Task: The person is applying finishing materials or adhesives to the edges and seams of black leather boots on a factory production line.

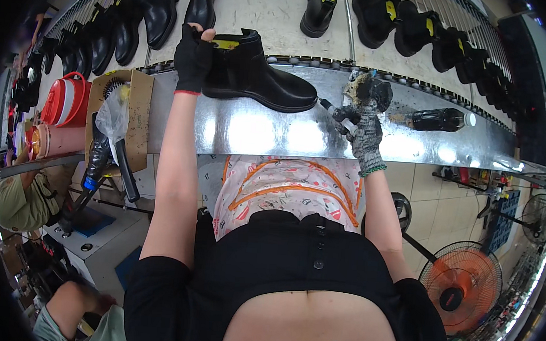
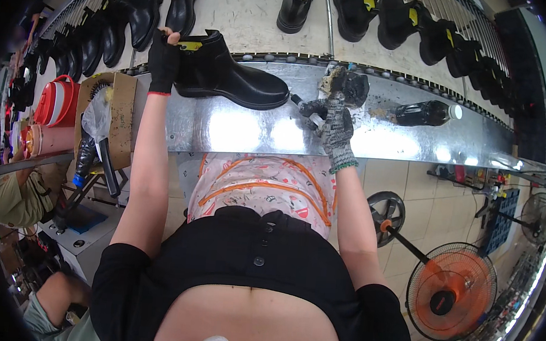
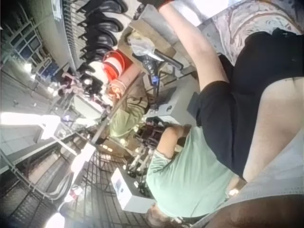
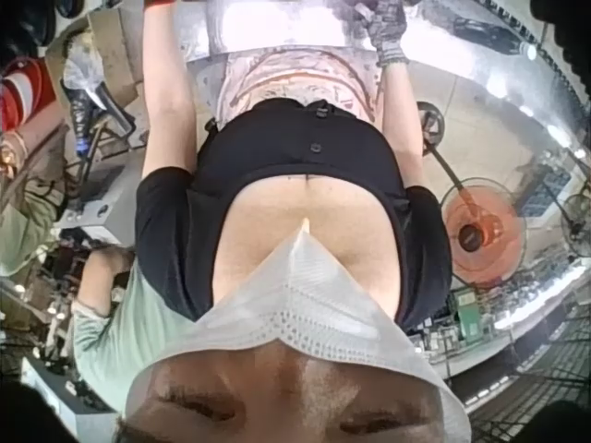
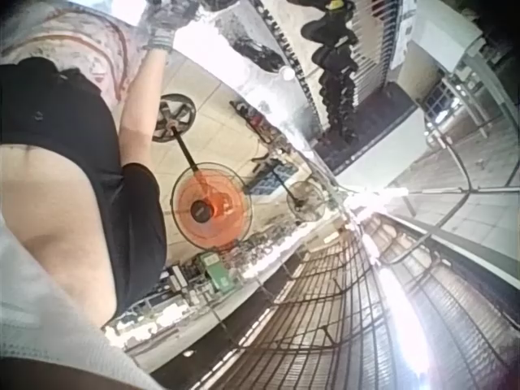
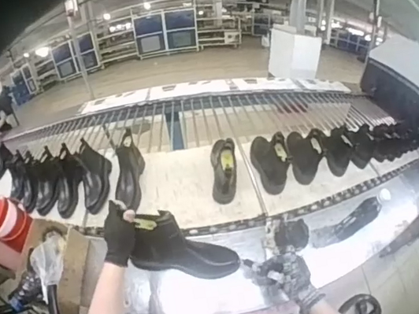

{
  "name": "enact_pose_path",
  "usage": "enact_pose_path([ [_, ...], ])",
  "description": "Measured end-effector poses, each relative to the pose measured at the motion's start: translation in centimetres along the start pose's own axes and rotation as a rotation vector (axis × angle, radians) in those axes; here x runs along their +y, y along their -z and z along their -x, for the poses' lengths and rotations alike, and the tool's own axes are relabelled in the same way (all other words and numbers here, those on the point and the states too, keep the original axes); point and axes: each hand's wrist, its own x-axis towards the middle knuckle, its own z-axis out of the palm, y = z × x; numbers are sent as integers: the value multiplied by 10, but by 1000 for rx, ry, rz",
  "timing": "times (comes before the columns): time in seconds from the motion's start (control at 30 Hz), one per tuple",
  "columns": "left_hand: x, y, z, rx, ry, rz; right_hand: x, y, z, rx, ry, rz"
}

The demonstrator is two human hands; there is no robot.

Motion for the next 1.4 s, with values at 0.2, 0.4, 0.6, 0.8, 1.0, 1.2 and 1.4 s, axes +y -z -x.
enact_pose_path([
  [0.2, 37, 26, 26, -39, 74, -40, -21, -12, 4, 64, 211, 467],
  [0.4, 83, 46, 51, -149, 196, -215, 6, 11, -16, 12, 308, 644],
  [0.6, 115, 58, 75, -204, 187, -161, 10, 7, -15, 106, 415, 740],
  [0.8, 137, 66, 88, -369, 358, -13, -8, -2, -7, 33, 312, 639],
  [1.0, 132, 67, 104, -458, 446, 228, -21, -15, 5, 61, 389, 704],
  [1.2, 141, 68, 117, -554, 563, 376, -16, -15, 9, -9, 369, 697],
  [1.4, 132, 63, 135, -552, 520, 440, -13, -22, 20, -22, 251, 498],
])
